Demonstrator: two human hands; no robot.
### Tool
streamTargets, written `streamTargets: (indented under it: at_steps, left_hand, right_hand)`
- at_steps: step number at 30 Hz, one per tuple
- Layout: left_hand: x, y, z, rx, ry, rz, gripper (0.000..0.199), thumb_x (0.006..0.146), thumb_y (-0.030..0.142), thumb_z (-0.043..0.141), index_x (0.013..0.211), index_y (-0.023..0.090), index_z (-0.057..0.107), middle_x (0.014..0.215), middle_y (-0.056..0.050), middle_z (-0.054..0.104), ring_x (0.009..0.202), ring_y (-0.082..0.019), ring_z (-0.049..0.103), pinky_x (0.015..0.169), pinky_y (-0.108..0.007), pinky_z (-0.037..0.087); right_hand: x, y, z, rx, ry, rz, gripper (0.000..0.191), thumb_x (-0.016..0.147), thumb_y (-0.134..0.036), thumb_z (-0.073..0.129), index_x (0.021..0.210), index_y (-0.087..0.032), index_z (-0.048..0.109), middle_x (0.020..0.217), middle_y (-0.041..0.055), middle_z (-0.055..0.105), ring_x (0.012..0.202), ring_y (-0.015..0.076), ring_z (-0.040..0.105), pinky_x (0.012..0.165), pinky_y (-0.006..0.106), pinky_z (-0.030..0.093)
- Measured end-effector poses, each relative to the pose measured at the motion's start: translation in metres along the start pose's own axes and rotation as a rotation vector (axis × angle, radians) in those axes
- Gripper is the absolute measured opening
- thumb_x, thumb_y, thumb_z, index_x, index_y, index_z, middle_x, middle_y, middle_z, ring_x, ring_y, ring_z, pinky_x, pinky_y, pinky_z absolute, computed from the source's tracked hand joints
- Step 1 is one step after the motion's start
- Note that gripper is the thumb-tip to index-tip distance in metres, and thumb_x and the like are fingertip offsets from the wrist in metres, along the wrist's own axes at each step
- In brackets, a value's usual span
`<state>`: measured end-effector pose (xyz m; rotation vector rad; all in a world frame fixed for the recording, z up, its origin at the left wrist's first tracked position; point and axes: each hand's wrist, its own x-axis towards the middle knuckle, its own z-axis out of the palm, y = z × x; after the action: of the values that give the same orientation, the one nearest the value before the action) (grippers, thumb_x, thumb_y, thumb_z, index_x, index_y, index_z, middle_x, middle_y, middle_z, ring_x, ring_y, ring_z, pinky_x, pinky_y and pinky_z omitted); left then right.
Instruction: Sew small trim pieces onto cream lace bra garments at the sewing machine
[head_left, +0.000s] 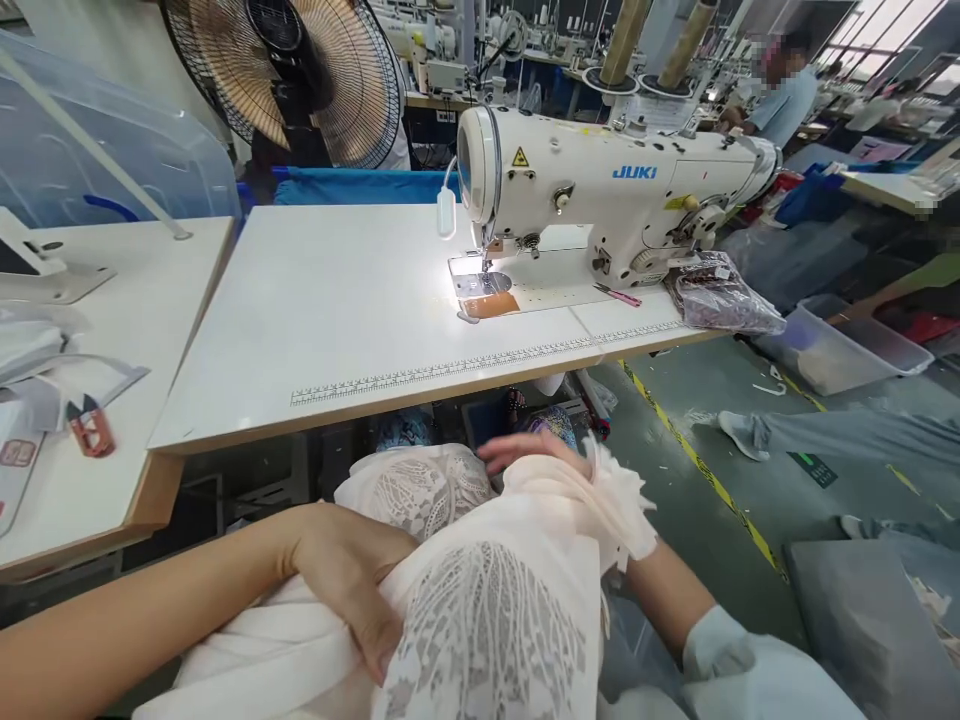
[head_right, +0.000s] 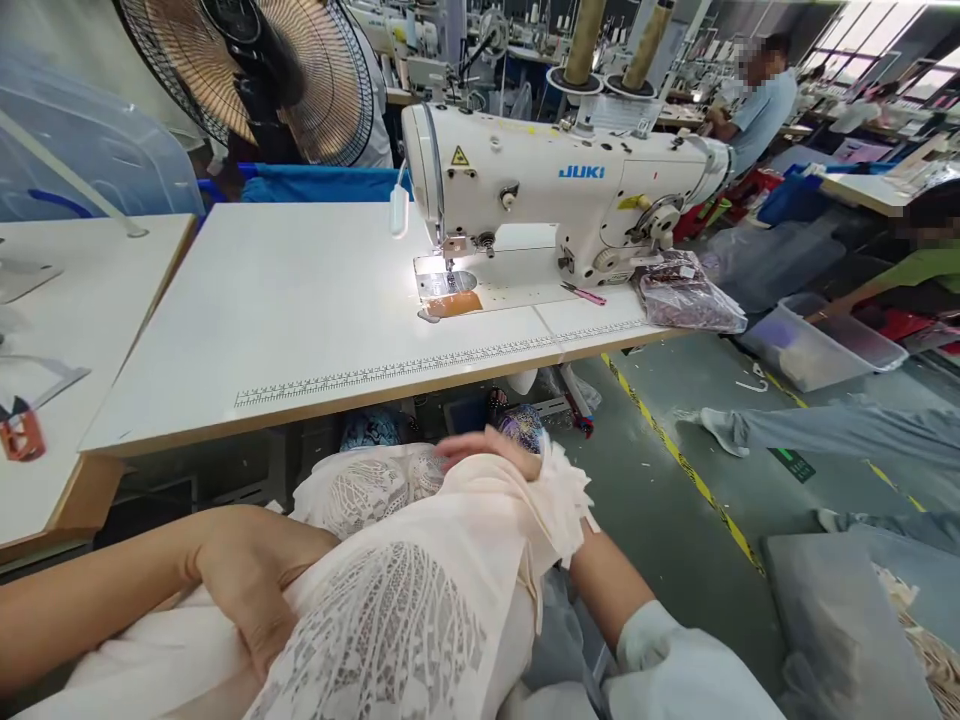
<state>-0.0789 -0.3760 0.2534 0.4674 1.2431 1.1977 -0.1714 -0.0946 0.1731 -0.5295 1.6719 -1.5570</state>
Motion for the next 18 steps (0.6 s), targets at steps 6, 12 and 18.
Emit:
streamTargets:
  at_steps: [6, 12, 18]
  left_hand:
    - [0.014, -0.003, -0.022, -0.072, 0.069, -0.043, 0.039, 0.074, 0.050, 0.081, 0.101, 0.022, 0.081, 0.107, -0.006, 0.079, 0.109, -0.040, 0.071, 0.097, -0.047, 0.058]
    - [0.026, 0.023, -0.032, 0.045, -0.084, -0.037, 0.058, 0.084, 0.058, 0.071, 0.125, 0.019, 0.071, 0.126, -0.005, 0.073, 0.123, -0.035, 0.065, 0.106, -0.041, 0.052]
    - [0.011, 0.014, -0.042, 0.182, 0.088, -0.109, 0.084, 0.065, 0.076, 0.076, 0.127, 0.021, 0.066, 0.127, -0.006, 0.072, 0.120, -0.035, 0.065, 0.103, -0.038, 0.053]
  right_hand:
    - [0.029, -0.077, -0.040, -0.004, -0.330, -0.307, 0.077, 0.077, -0.067, 0.073, 0.138, -0.022, 0.060, 0.143, 0.0121, 0.063, 0.134, 0.0275, 0.057, 0.118, 0.044, 0.037]
    - [0.072, -0.026, 0.035, -0.164, -0.988, 0.034, 0.111, 0.044, -0.054, 0.097, 0.139, -0.013, 0.057, 0.145, 0.0138, 0.059, 0.141, 0.0319, 0.049, 0.113, 0.034, 0.043]
    - [0.046, 0.014, -0.015, -0.245, -1.060, 0.442, 0.068, 0.057, -0.066, 0.087, 0.096, -0.012, 0.073, 0.095, 0.0036, 0.076, 0.093, 0.0232, 0.071, 0.081, 0.026, 0.057]
